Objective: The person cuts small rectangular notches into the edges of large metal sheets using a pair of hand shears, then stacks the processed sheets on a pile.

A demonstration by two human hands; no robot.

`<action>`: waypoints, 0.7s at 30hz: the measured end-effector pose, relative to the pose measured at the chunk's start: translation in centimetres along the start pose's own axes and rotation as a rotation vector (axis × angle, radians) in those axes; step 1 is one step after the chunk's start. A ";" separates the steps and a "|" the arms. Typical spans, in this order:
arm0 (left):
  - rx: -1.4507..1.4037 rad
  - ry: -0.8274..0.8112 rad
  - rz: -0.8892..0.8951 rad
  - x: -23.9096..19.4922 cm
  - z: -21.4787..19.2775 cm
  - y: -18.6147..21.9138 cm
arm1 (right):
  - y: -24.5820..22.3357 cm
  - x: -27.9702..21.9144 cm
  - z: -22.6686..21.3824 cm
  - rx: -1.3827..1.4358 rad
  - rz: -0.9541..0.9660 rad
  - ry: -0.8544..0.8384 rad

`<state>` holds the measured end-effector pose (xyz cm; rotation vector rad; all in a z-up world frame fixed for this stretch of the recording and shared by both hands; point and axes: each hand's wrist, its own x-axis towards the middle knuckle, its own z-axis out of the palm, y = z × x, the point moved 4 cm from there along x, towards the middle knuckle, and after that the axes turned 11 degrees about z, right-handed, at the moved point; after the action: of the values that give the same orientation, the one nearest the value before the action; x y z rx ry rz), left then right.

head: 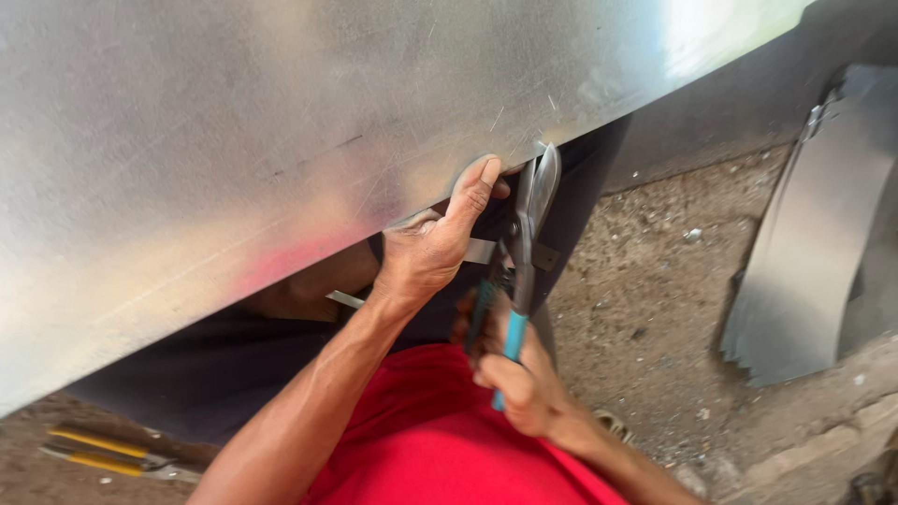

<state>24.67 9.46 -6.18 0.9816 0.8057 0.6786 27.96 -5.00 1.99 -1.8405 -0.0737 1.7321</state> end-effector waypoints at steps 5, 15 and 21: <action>-0.072 0.033 0.049 -0.3 -0.1 -0.3 | -0.6 2.2 2.0 -0.019 -0.074 0.196; -0.176 0.156 0.067 0.1 0.7 1.4 | 2.7 2.7 -9.9 -0.816 -0.087 0.765; -0.242 0.121 -0.351 0.9 6.5 -0.3 | 0.4 -0.2 -12.3 -0.868 -0.457 0.541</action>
<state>30.60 7.13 -4.54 0.5656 0.9500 0.5192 39.19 -10.10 1.57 -2.5544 -1.0686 0.8728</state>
